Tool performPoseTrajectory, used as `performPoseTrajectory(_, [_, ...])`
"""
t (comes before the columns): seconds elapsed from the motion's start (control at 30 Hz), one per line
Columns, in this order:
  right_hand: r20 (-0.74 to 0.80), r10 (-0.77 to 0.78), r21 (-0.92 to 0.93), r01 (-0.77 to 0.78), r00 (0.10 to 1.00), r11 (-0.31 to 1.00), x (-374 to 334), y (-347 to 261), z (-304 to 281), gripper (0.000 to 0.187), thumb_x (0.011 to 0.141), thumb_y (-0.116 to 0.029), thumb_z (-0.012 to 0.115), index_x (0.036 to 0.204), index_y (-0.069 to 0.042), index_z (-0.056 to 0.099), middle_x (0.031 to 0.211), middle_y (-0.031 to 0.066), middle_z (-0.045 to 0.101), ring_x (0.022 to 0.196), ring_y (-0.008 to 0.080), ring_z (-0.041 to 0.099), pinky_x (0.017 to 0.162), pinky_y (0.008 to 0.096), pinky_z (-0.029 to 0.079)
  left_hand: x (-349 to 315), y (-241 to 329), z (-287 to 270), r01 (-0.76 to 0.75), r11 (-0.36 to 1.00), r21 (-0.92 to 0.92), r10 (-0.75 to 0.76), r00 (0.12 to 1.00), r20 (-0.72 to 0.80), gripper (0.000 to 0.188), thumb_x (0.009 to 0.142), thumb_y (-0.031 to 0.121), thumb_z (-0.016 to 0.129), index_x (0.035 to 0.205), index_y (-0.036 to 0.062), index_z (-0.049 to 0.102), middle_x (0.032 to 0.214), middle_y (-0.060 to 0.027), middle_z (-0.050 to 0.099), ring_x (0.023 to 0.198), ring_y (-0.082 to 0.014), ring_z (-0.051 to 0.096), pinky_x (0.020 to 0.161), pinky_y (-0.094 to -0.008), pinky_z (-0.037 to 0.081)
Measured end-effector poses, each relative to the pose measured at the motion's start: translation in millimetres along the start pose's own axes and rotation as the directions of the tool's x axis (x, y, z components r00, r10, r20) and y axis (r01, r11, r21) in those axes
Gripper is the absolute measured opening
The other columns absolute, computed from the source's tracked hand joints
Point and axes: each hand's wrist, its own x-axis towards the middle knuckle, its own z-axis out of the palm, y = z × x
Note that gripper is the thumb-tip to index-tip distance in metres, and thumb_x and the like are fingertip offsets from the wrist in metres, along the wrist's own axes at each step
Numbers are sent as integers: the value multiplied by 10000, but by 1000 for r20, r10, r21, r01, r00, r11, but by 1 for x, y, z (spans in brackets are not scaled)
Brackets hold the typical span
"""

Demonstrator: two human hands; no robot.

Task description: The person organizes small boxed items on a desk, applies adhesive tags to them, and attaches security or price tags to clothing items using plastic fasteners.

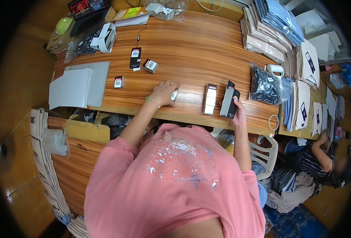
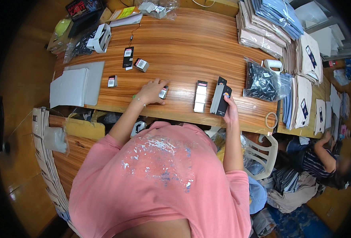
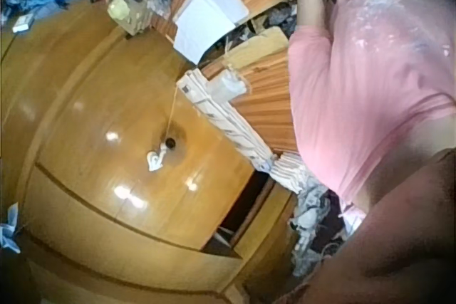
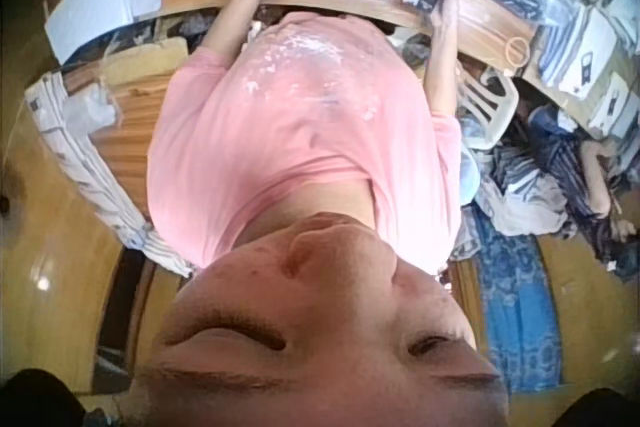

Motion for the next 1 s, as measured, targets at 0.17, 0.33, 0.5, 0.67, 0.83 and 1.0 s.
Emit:
performPoseTrajectory(0.17, [43,25,60,-27,999,998,19,18,5,409,817,-173,553,1184,-38,433,978,137,592,856,281,611,763,399,522,11,-16,47,-64,997,48,74,968,-239,640,591,120,752,1163,143,468,1145,-132,447,1037,-354,447,842,-416,448])
performPoseTrajectory(0.33, [99,106,102,-116,989,988,29,26,4,413,819,-178,548,1185,-32,425,984,149,589,860,288,610,753,416,522,8,-10,41,-25,993,112,55,961,-271,544,582,87,741,1052,31,473,1061,-141,478,992,-347,462,818,-389,456])
performPoseTrajectory(0.5, [123,119,52,-127,985,991,40,43,21,447,811,-246,561,1156,18,455,1000,199,585,896,325,599,803,453,499,9,-18,40,39,996,76,-18,968,-251,522,570,91,748,991,-27,464,1049,-164,475,999,-354,458,823,-397,446])
performPoseTrajectory(0.67, [107,126,20,-129,986,991,59,66,44,441,812,-236,556,1152,26,455,1004,202,587,891,315,601,793,435,505,0,-38,51,-35,996,-80,8,948,-318,522,573,130,747,987,-21,468,1022,-186,501,1009,-364,474,815,-419,435])
performPoseTrajectory(0.83, [186,168,-71,-157,968,985,69,75,89,439,812,-142,555,1219,-60,413,1062,101,559,919,202,581,782,342,503,-39,-66,21,103,919,-381,-204,950,-236,491,616,195,726,999,7,485,974,-204,558,935,-331,542,805,-367,432])
performPoseTrajectory(1.0, [215,217,-125,-194,952,973,77,89,123,487,805,-121,561,1257,-70,386,1078,91,548,945,191,564,806,331,487,-42,-93,11,-52,808,-586,-7,995,-98,697,654,263,737,1224,33,408,1067,-161,549,939,-240,532,818,-305,419])
